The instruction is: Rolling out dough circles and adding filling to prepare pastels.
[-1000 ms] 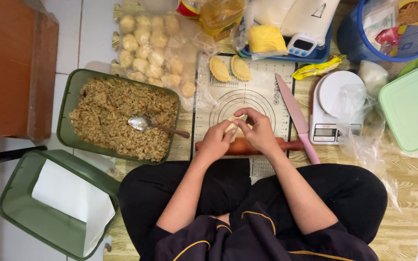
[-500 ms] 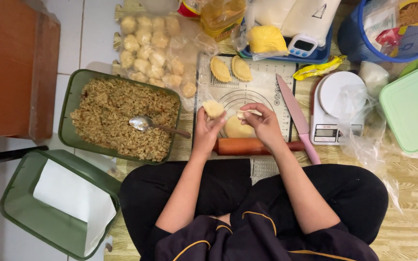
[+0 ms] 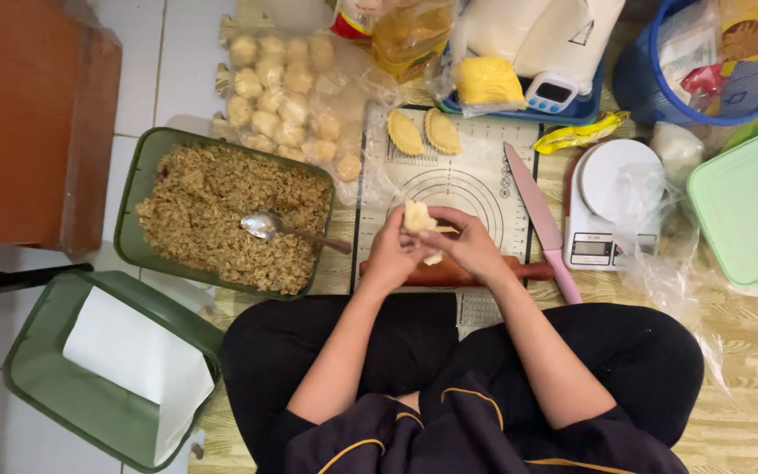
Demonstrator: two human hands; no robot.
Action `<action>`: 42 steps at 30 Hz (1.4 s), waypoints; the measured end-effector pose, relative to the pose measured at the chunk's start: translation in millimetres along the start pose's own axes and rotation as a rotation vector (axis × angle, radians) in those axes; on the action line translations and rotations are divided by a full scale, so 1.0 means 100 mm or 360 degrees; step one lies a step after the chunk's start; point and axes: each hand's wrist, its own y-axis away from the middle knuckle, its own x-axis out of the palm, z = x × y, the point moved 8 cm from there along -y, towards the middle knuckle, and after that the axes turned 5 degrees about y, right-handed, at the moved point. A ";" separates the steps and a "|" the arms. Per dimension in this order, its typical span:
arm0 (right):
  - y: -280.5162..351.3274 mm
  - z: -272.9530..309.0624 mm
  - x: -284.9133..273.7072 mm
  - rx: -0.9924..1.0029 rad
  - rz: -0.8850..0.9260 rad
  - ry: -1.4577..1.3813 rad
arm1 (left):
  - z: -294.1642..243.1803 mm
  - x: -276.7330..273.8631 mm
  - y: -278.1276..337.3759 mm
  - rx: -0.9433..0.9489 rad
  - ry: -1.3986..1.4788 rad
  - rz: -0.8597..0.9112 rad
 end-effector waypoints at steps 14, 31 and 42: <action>-1.10 -0.34 0.08 0.0182 -0.0443 -0.0399 | -0.07 -0.31 0.01 0.0067 -0.0598 -0.0309; -1.51 0.72 1.23 -0.1370 -0.0568 0.1739 | -0.06 -0.33 0.02 -0.0360 -0.0836 -0.0107; -1.28 0.45 0.43 -0.0587 -0.0081 0.0994 | -0.24 -0.41 0.02 0.0113 -0.0782 -0.0306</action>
